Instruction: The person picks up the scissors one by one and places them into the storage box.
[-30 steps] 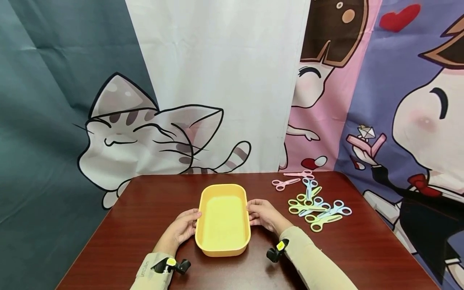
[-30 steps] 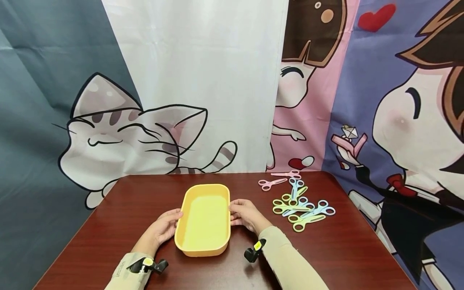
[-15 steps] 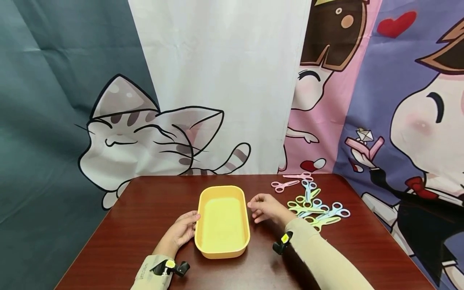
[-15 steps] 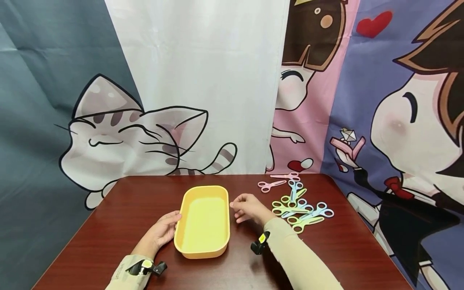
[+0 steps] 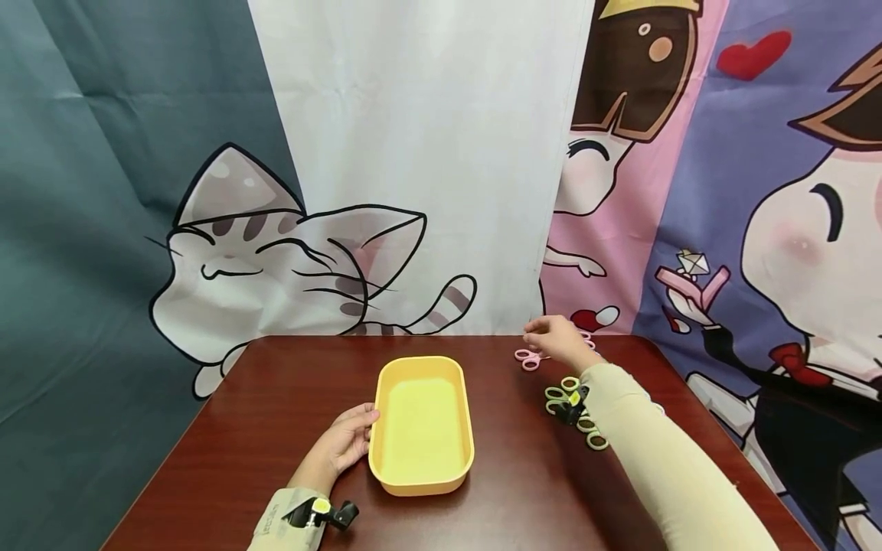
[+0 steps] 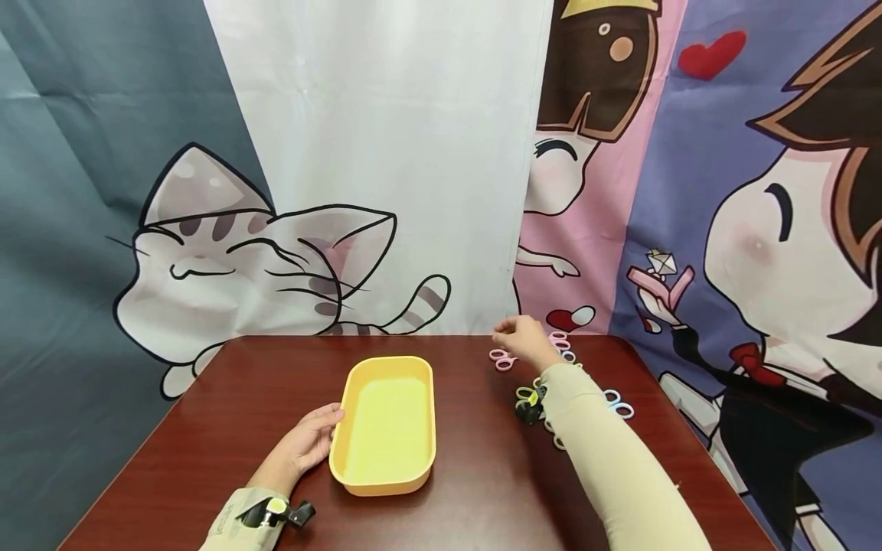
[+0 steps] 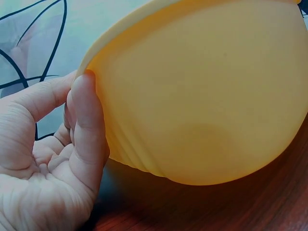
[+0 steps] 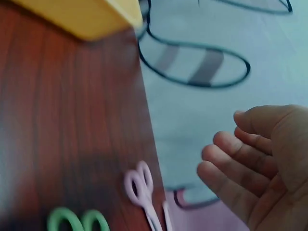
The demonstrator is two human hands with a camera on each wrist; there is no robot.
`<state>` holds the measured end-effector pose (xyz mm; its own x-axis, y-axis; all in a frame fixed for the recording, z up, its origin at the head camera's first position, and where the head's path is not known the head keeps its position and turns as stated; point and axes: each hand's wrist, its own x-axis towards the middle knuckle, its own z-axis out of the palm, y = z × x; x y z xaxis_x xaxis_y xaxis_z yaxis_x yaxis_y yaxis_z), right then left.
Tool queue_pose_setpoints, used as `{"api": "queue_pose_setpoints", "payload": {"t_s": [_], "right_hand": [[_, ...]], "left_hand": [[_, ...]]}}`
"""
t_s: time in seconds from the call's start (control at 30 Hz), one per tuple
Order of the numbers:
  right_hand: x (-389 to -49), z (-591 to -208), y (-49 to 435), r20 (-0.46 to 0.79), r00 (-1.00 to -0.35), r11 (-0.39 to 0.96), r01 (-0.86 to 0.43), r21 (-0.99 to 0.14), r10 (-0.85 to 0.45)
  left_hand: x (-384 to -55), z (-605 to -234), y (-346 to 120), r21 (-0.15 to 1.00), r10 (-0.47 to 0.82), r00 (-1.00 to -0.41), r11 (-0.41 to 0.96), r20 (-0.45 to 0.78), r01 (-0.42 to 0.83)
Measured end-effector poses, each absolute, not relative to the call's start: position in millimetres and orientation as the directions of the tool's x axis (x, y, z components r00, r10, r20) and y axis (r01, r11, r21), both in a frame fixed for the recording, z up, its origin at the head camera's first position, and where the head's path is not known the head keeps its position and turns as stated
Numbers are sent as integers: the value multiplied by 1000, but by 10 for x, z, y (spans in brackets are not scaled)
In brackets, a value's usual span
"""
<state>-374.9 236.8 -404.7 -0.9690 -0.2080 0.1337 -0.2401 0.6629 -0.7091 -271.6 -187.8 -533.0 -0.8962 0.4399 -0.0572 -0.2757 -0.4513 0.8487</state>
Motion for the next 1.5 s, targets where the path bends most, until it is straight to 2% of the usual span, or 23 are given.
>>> {"api": "queue_pose_setpoints", "payload": {"t_s": [0.17, 0.37, 0.63, 0.93, 1.23, 1.5], "right_hand": [[-3867, -4095, 2708, 239, -951, 813, -293, -503, -195], [-3899, -4184, 2993, 264, -939, 897, -303, -322, -223], [-4012, -4351, 3187, 246, -929, 932, -323, -167, -278], [-4277, -4556, 3272, 142, -943, 945, -316, -90, -302], [-4437, -4756, 3296, 150, -946, 948, -303, -97, -287], [-4578, -4913, 3257, 110, -969, 966, -233, -109, -221]], "left_hand": [[-2704, -5328, -1900, 845, 455, -890, -462, -34, -268], [-2668, -5254, -1902, 828, 476, -879, -485, -21, -282], [-2636, -5224, -1899, 829, 530, -848, -479, 10, -289], [-2646, -5270, -1929, 818, 550, -833, -507, 64, -272], [-2667, -5278, -1921, 815, 560, -827, -498, 42, -296], [-2649, -5252, -1919, 825, 542, -840, -480, 12, -298]]}}
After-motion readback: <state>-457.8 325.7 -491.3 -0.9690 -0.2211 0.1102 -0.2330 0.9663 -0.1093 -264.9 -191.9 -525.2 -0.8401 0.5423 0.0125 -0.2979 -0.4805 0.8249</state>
